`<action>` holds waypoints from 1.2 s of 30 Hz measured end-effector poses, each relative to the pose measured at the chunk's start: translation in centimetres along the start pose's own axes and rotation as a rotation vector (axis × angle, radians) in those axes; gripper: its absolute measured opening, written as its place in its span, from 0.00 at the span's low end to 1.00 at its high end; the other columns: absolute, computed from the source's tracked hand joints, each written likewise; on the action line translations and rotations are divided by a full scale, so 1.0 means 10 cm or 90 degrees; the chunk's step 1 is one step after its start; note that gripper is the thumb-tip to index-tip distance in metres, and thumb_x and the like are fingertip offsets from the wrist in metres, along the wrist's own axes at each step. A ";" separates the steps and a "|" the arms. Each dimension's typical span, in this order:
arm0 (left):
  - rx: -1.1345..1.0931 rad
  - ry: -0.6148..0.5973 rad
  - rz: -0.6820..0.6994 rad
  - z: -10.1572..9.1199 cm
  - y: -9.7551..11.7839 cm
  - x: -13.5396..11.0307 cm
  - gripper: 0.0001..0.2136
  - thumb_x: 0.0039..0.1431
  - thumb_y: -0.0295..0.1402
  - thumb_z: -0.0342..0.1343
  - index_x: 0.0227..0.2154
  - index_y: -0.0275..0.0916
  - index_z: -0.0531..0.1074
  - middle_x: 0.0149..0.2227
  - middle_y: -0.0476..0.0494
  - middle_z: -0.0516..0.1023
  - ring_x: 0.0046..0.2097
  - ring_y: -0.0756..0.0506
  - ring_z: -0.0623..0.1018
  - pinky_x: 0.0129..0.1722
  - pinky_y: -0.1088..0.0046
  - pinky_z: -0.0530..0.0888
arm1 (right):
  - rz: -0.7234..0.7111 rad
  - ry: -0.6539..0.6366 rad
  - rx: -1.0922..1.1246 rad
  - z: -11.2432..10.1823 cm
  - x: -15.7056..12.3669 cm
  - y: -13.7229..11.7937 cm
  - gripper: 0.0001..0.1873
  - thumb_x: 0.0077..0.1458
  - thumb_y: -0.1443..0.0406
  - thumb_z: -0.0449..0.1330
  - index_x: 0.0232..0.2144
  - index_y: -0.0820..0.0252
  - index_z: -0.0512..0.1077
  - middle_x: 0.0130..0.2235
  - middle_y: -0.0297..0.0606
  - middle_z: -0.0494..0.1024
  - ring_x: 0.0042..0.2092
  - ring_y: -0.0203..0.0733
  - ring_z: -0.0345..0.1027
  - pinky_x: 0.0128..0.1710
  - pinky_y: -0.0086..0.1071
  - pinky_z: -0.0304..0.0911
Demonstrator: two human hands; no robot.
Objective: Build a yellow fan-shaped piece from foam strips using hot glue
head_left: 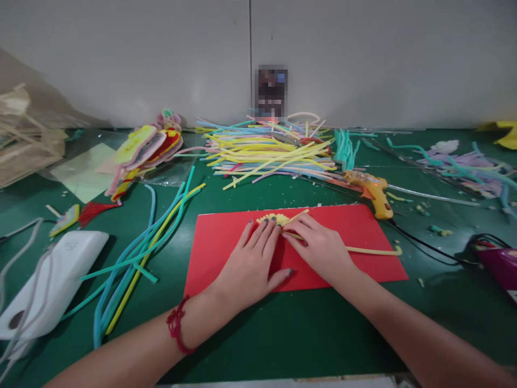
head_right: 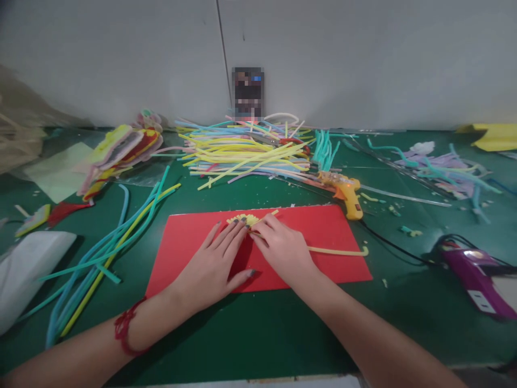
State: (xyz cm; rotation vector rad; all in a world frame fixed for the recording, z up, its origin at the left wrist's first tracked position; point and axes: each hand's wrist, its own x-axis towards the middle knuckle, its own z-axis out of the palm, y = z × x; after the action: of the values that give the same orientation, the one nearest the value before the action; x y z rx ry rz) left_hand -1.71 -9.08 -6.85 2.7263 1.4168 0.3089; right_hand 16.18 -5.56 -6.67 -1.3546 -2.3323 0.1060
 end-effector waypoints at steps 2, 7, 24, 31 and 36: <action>-0.011 -0.003 -0.006 0.00 0.00 0.00 0.33 0.62 0.51 0.42 0.60 0.27 0.55 0.62 0.31 0.59 0.64 0.37 0.59 0.63 0.55 0.55 | -0.002 0.008 0.013 0.01 0.00 -0.01 0.14 0.62 0.62 0.49 0.34 0.57 0.74 0.35 0.37 0.77 0.33 0.34 0.71 0.21 0.25 0.54; -0.023 -0.017 -0.014 -0.02 0.00 0.02 0.32 0.62 0.50 0.43 0.60 0.28 0.55 0.62 0.32 0.59 0.64 0.38 0.58 0.63 0.54 0.53 | 0.017 0.009 0.049 0.02 0.01 -0.01 0.11 0.60 0.63 0.52 0.31 0.57 0.73 0.34 0.35 0.77 0.32 0.34 0.71 0.21 0.25 0.53; -0.034 0.008 0.002 0.02 -0.02 0.00 0.31 0.62 0.47 0.44 0.60 0.26 0.53 0.62 0.29 0.60 0.64 0.38 0.59 0.63 0.55 0.55 | 0.053 0.015 0.044 0.06 -0.03 -0.09 0.09 0.58 0.64 0.53 0.29 0.58 0.71 0.33 0.35 0.75 0.30 0.34 0.69 0.22 0.25 0.54; -0.110 -0.013 -0.054 -0.09 -0.01 0.03 0.29 0.59 0.33 0.46 0.61 0.28 0.47 0.60 0.29 0.62 0.63 0.40 0.62 0.63 0.53 0.55 | 0.078 0.019 0.033 0.07 -0.03 -0.12 0.11 0.60 0.63 0.52 0.33 0.56 0.74 0.36 0.36 0.76 0.33 0.35 0.71 0.24 0.27 0.59; -0.116 -0.014 -0.052 -0.10 -0.02 0.03 0.29 0.58 0.31 0.46 0.61 0.29 0.47 0.60 0.29 0.63 0.62 0.40 0.62 0.63 0.52 0.54 | 0.037 0.041 0.022 0.09 -0.03 -0.11 0.13 0.62 0.64 0.51 0.34 0.56 0.75 0.34 0.36 0.77 0.36 0.36 0.72 0.27 0.27 0.61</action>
State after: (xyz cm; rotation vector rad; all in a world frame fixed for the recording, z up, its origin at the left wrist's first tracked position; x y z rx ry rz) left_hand -1.87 -8.80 -5.87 2.5133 1.4146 0.3829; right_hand 15.02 -6.21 -7.28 -1.3890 -2.2280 0.1187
